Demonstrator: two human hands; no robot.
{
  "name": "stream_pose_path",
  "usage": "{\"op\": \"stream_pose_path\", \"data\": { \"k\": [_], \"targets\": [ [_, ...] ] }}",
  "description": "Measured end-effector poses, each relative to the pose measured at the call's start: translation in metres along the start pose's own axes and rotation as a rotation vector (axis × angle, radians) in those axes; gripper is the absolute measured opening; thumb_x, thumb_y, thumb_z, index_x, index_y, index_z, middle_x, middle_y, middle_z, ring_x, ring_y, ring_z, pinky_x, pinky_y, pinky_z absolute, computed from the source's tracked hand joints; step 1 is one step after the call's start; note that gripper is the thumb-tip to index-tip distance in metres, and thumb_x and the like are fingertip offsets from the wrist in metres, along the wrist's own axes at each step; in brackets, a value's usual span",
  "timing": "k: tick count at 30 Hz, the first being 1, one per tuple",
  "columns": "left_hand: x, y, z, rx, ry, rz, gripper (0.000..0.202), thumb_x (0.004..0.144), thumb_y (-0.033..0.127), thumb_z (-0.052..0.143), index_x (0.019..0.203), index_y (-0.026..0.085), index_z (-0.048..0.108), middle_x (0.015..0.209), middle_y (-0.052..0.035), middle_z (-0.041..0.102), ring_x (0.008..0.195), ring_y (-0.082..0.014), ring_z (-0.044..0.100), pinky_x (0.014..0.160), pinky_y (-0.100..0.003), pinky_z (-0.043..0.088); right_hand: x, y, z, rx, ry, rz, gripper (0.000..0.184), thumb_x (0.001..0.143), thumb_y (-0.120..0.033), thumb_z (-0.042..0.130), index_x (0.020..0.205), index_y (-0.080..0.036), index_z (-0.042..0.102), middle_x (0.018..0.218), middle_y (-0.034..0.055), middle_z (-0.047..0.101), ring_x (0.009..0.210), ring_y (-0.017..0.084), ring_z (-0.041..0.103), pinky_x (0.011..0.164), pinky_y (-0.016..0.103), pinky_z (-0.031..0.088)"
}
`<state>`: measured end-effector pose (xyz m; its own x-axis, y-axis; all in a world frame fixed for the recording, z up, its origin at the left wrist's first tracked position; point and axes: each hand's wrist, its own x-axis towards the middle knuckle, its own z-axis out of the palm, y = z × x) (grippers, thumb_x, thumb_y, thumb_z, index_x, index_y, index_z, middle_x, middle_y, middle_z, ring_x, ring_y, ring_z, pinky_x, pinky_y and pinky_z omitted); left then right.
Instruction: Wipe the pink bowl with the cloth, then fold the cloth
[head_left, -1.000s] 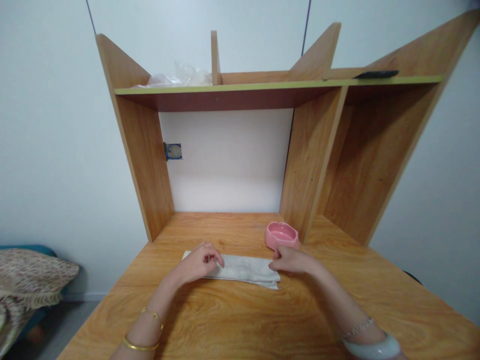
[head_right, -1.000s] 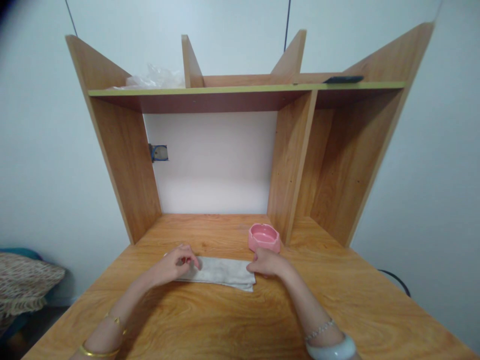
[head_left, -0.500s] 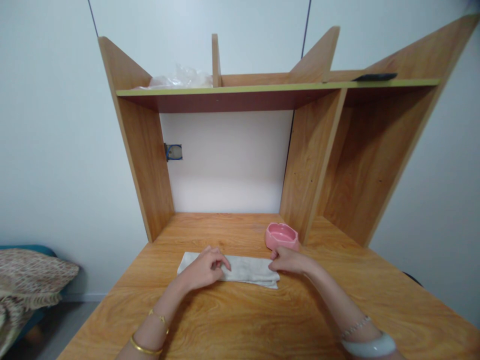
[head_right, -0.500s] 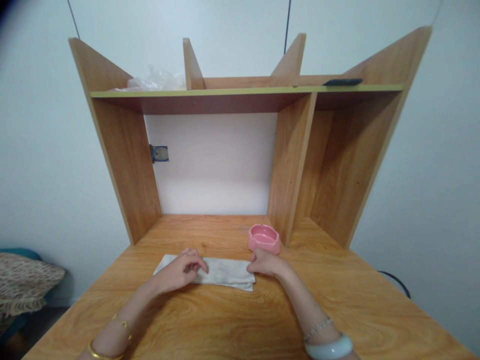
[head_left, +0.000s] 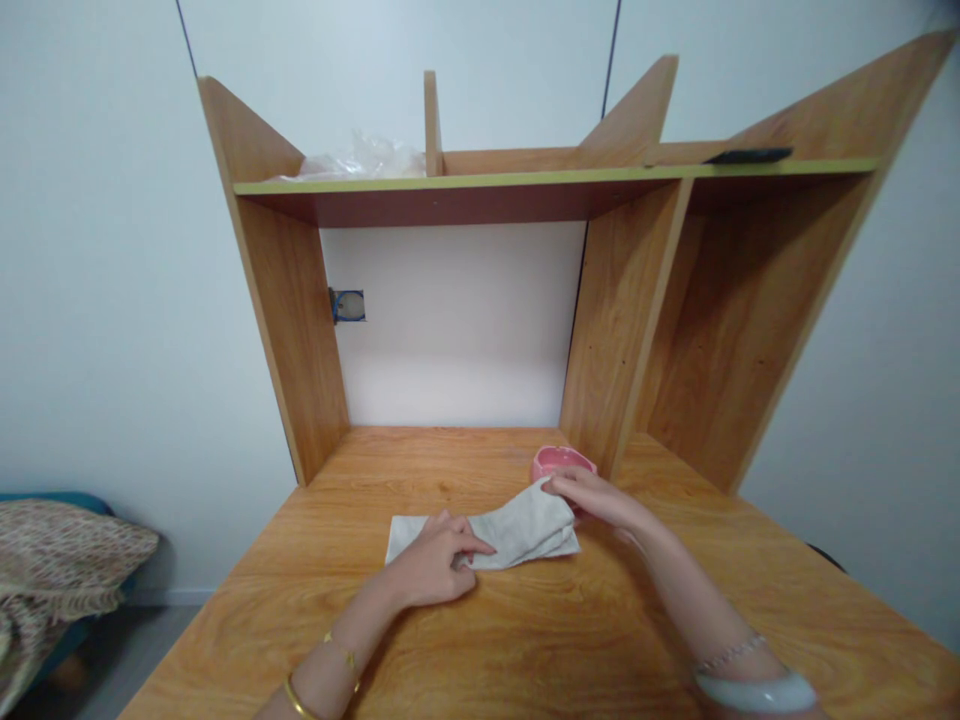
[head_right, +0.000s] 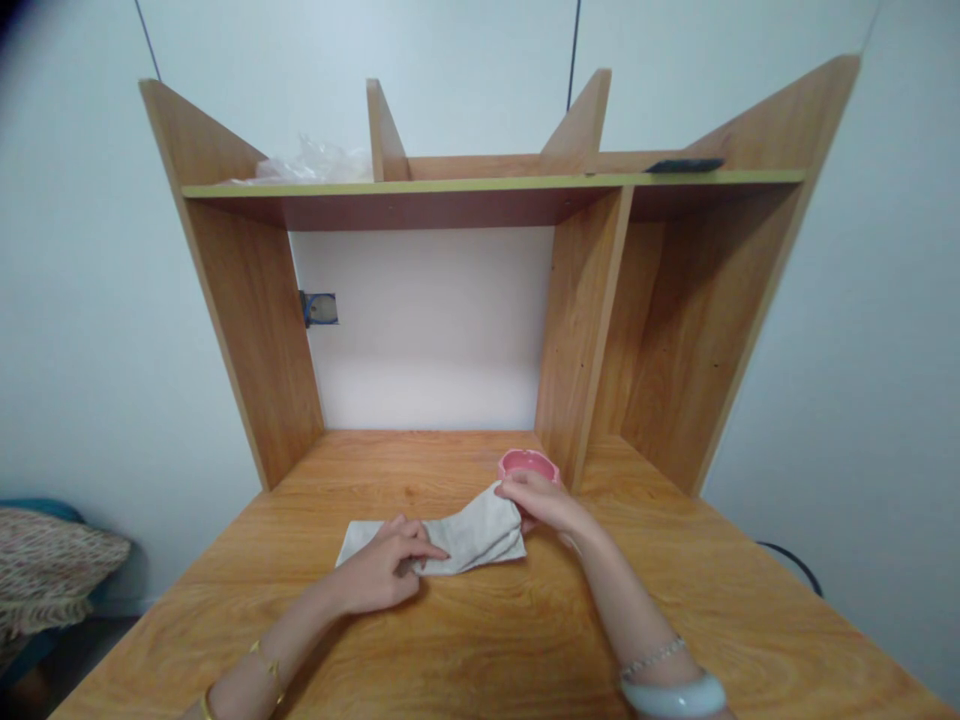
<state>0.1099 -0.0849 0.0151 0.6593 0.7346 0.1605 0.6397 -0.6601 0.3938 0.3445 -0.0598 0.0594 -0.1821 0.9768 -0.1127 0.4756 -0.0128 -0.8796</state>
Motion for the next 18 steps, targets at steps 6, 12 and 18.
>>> {"op": "stream_pose_path", "data": {
  "k": [6,12,18],
  "targets": [
    [0.0,-0.017,-0.018,0.124,0.299,-0.279,0.027,0.073,0.015,0.042,0.091,0.019,0.061,0.09,-0.0047,0.061,0.089,-0.0187,0.05,0.08,-0.029,0.034,0.002,-0.017,0.01,-0.043,0.097,-0.044,0.017,0.066,-0.029,0.044,0.052,-0.019,0.041,0.045,-0.0047,0.044,0.043,0.007,0.043,0.039,0.016,0.027],
    [-0.009,-0.054,-0.032,0.186,0.301,-0.773,0.029,0.081,0.032,0.036,0.091,0.014,0.057,0.087,-0.013,0.064,0.083,-0.0241,0.058,0.068,-0.031,0.038,0.014,-0.04,0.027,-0.25,0.155,-0.05,0.013,0.069,-0.026,0.045,0.058,-0.019,0.045,0.043,-0.0062,0.045,0.038,0.006,0.042,0.037,0.017,0.028],
    [-0.003,-0.068,-0.018,0.107,0.304,-0.721,0.027,0.085,0.024,0.032,0.088,0.011,0.056,0.089,-0.0137,0.064,0.083,-0.0188,0.059,0.069,-0.025,0.038,0.033,-0.06,0.07,-0.365,0.154,-0.089,0.01,0.065,-0.026,0.049,0.064,-0.017,0.053,0.041,-0.0041,0.05,0.039,0.009,0.046,0.038,0.017,0.029]
  ]
}}
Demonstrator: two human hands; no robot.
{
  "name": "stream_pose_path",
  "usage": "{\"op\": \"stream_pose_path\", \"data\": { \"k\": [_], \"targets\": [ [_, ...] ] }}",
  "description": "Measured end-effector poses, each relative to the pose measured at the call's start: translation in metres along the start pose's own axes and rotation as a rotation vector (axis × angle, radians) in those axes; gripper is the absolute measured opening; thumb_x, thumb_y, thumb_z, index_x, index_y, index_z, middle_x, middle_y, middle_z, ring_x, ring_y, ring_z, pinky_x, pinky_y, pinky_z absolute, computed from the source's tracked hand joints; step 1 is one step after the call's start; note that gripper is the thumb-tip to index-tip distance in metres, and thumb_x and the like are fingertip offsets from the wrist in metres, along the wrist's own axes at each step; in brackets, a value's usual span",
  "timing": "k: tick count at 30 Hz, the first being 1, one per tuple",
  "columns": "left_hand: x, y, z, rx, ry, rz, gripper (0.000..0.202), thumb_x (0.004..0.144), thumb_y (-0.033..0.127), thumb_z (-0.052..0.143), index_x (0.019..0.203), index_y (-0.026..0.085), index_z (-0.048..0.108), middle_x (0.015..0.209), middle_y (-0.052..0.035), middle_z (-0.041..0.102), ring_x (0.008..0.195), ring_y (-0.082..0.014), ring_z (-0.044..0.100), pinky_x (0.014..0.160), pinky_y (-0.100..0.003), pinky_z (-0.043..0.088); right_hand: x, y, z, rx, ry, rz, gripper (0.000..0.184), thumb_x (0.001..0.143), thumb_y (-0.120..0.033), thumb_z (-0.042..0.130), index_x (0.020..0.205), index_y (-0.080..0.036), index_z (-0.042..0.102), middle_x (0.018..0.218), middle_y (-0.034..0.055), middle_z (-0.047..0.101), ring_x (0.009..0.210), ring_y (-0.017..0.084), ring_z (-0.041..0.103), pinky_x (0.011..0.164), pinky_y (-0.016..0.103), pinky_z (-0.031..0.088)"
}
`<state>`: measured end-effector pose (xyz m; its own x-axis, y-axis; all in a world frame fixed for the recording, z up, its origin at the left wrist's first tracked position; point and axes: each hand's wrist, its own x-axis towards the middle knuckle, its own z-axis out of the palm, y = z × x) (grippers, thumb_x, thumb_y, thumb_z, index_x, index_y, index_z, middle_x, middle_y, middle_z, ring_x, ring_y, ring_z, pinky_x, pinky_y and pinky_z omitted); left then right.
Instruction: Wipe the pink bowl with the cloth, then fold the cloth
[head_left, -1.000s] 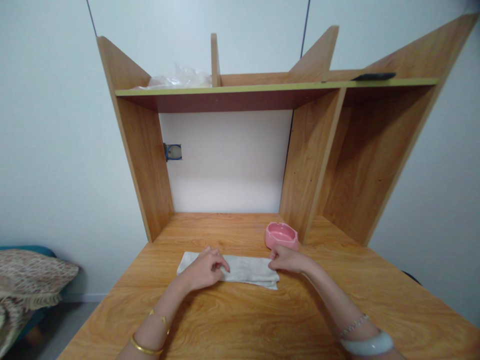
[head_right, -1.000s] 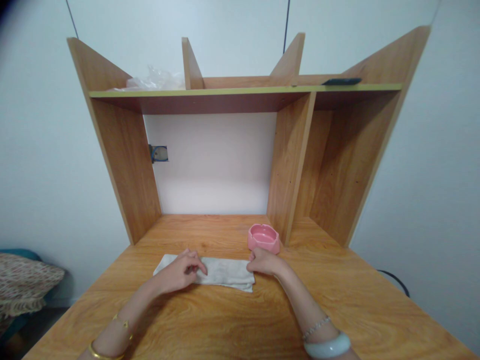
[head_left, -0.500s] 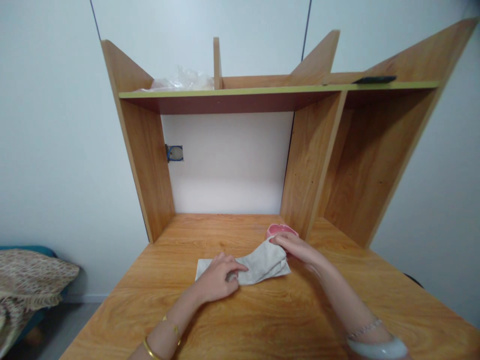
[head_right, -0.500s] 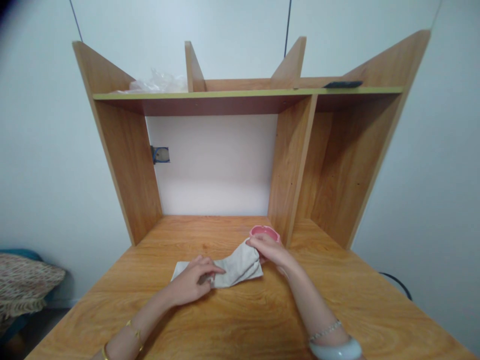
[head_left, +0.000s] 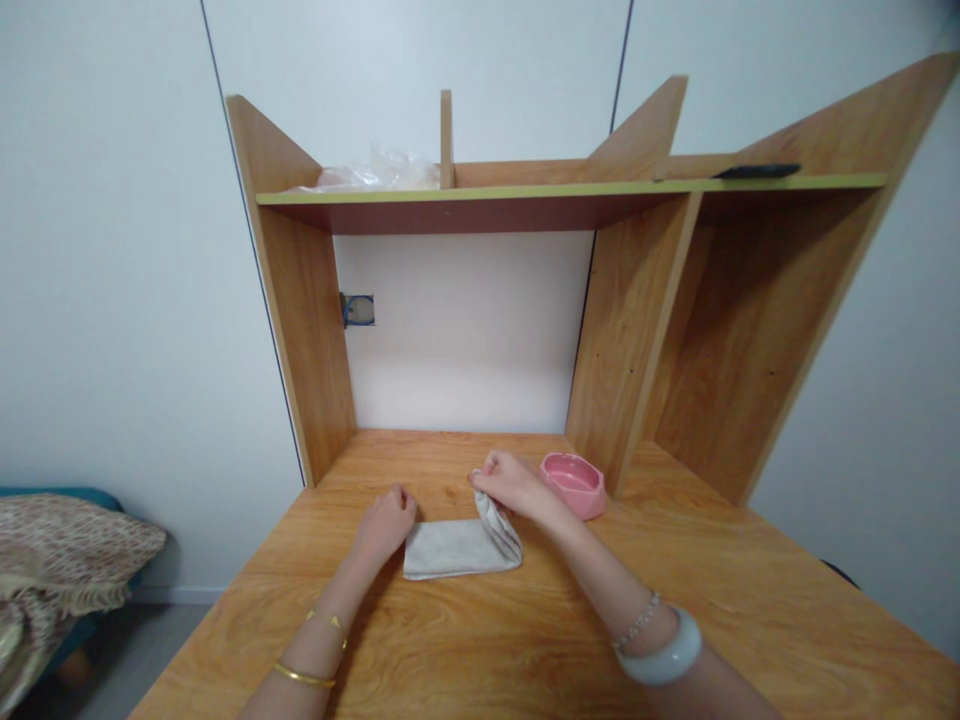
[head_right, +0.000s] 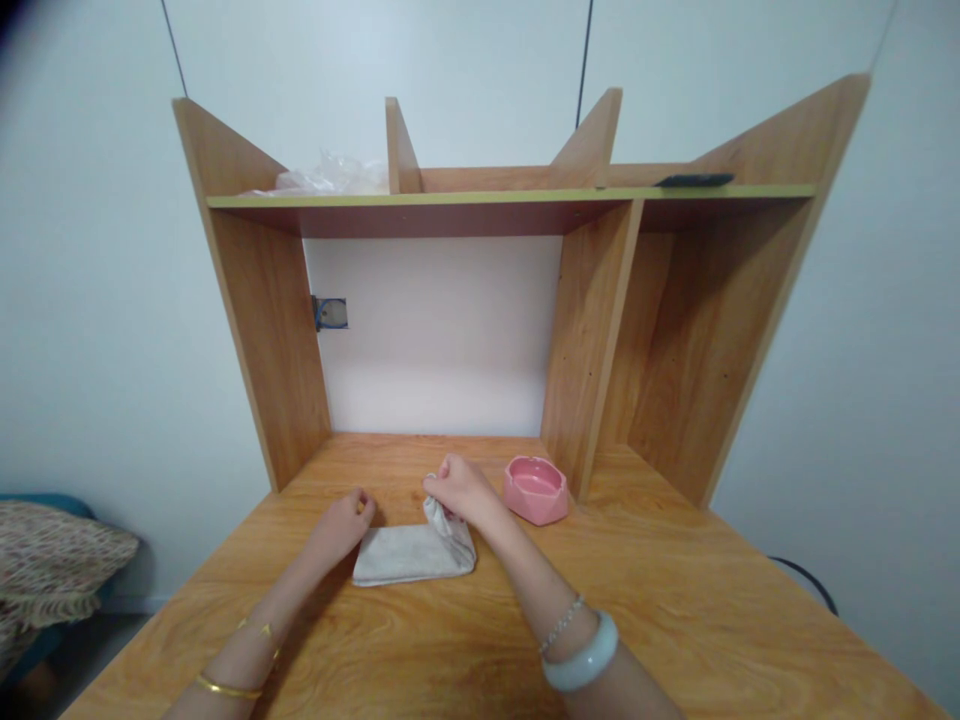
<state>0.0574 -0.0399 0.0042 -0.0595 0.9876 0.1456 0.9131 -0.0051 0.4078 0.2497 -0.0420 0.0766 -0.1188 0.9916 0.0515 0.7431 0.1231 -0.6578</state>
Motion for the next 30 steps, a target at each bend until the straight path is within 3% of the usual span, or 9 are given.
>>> {"op": "stream_pose_path", "data": {
  "k": [7,15,19,25,30],
  "targets": [
    [0.006,-0.008,0.009,-0.096,-0.041,0.089,0.02,0.083,0.013,0.035,0.089,0.011,0.055,0.089,-0.0123,0.064,0.081,-0.0152,0.06,0.069,-0.023,0.039,0.001,-0.028,0.055,-0.122,-0.114,-0.08,0.02,0.064,-0.025,0.048,0.049,-0.015,0.057,0.045,0.0038,0.06,0.044,0.012,0.054,0.042,0.019,0.034],
    [0.005,-0.011,0.006,-0.155,-0.074,0.16,0.024,0.081,0.01,0.037,0.097,0.014,0.054,0.098,-0.0099,0.064,0.091,-0.0158,0.059,0.076,-0.023,0.041,-0.001,-0.031,0.081,-0.156,-0.208,-0.12,0.024,0.067,-0.022,0.046,0.054,-0.014,0.064,0.054,0.0071,0.065,0.049,0.015,0.058,0.044,0.02,0.037],
    [0.001,-0.01,0.003,-0.114,-0.024,0.103,0.029,0.084,0.012,0.034,0.109,0.012,0.048,0.102,-0.0138,0.062,0.095,-0.0187,0.057,0.078,-0.027,0.039,0.001,-0.025,0.068,-0.129,-0.227,-0.14,0.028,0.073,-0.023,0.041,0.065,-0.015,0.066,0.054,0.0037,0.065,0.044,0.011,0.054,0.043,0.019,0.034],
    [-0.002,-0.001,-0.005,-0.095,0.05,0.117,0.031,0.088,0.014,0.027,0.114,0.014,0.043,0.098,-0.0141,0.062,0.093,-0.0205,0.058,0.075,-0.028,0.039,0.015,0.004,0.018,-0.124,-0.147,-0.108,0.024,0.07,-0.016,0.048,0.087,-0.017,0.064,0.064,0.0001,0.063,0.058,0.009,0.054,0.048,0.017,0.032],
    [-0.002,0.0,-0.004,-0.123,0.083,0.127,0.03,0.088,0.013,0.027,0.112,0.014,0.044,0.095,-0.0128,0.063,0.091,-0.0186,0.059,0.074,-0.026,0.039,0.016,0.037,0.005,-0.099,-0.326,-0.033,0.009,0.066,-0.014,0.053,0.062,-0.013,0.061,0.045,-0.0035,0.053,0.042,0.007,0.047,0.042,0.016,0.034]
  ]
}}
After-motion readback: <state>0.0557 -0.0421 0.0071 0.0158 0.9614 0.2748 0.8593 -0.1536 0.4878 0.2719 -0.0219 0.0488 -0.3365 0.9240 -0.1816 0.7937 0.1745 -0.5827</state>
